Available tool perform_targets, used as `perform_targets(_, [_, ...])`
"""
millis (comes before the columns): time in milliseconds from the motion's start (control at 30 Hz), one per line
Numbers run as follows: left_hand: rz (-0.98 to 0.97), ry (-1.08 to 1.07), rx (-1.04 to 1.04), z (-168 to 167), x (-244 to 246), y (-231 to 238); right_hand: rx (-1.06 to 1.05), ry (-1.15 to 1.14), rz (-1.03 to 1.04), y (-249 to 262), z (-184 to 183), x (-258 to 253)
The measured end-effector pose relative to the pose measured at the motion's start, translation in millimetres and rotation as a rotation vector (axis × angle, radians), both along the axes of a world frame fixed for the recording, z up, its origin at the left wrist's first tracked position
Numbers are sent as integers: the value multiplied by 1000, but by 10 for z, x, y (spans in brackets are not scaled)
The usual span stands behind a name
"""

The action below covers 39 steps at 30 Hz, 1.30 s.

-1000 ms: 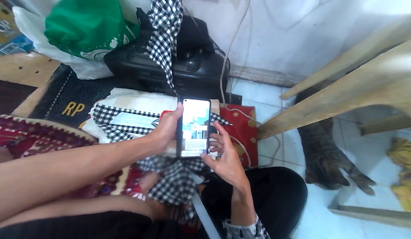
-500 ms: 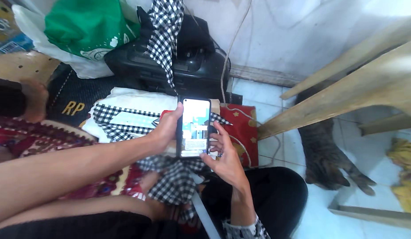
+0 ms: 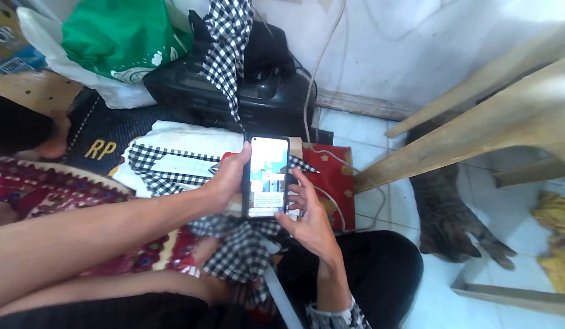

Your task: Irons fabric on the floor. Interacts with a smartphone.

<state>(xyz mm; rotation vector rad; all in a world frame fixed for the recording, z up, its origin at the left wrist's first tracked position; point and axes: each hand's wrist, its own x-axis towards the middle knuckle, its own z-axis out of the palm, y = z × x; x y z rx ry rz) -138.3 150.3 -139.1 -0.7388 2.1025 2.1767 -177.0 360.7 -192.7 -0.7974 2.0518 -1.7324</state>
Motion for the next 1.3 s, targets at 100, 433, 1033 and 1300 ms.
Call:
perform_targets(100, [107, -225, -12, 258, -97, 136, 9, 3, -2, -4, 3, -2])
perform_targets(433, [111, -206, -4, 256, -104, 131, 0, 11, 1, -12, -6, 2])
perform_targets(1033, [145, -226, -9, 265, -106, 143, -13, 16, 16, -20, -12, -7])
perform_targets(1300, [110, -152, -10, 174, -77, 97, -8, 16, 16, -24, -18, -8])
